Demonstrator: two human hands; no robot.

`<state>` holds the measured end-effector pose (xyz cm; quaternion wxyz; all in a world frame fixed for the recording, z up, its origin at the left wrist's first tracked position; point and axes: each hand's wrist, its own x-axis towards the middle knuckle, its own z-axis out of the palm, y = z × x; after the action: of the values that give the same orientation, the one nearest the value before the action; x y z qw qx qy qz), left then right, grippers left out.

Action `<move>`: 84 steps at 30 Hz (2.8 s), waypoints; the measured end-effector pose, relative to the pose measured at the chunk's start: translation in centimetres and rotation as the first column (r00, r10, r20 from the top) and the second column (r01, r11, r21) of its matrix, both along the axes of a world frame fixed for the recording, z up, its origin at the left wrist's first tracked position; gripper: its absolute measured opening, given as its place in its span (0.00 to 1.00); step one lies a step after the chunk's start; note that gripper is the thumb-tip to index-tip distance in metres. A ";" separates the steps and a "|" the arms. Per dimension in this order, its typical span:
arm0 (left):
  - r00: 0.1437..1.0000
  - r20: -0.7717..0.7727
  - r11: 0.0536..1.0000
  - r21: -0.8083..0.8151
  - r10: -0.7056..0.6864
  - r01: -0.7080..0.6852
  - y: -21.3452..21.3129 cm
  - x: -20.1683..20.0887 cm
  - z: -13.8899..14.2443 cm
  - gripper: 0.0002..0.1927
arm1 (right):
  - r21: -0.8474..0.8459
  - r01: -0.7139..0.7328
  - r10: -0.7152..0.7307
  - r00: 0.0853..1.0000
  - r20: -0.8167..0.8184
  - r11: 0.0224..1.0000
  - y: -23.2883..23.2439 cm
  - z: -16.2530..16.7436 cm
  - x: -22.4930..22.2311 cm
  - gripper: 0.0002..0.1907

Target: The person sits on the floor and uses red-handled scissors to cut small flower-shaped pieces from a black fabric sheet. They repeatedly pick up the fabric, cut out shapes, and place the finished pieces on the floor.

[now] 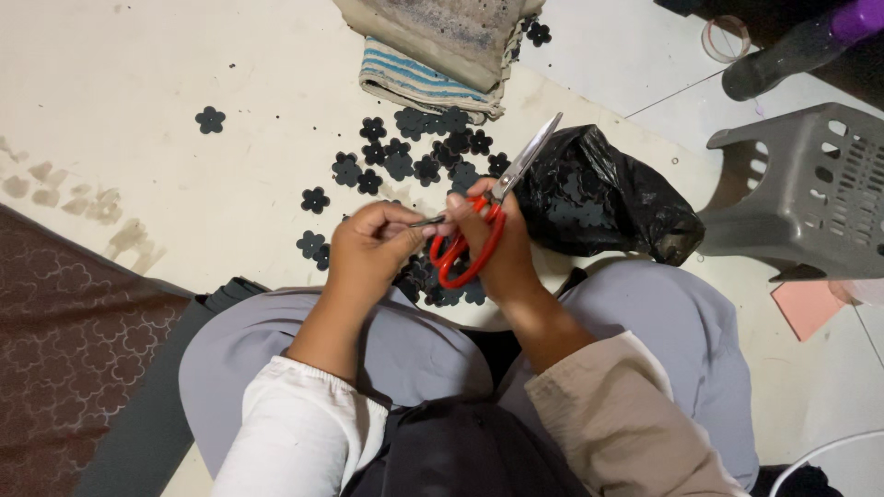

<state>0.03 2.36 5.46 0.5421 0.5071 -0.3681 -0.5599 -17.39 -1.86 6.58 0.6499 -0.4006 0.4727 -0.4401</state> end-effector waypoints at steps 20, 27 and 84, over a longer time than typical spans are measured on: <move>0.999 -0.006 0.999 0.015 -0.040 0.040 -0.4 -0.2 -1.2 0.08 | -0.050 -0.149 0.149 0.989 -0.001 0.988 -0.1 1.5 -0.5 0.18; 0.995 -0.089 0.999 -0.042 -0.037 0.033 -0.5 0.1 -0.7 0.10 | -0.103 -0.176 0.177 0.984 -0.005 0.979 0.2 1.3 -0.3 0.18; 0.974 0.225 0.996 0.068 0.037 -0.054 -0.4 -0.4 0.2 0.10 | 0.054 -0.171 0.174 0.983 -0.063 0.984 0.1 0.7 0.1 0.23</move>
<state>-0.40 1.95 5.66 0.4907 0.5949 -0.3942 -0.4999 -17.27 -1.80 7.31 0.6788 -0.4390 0.4682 -0.3569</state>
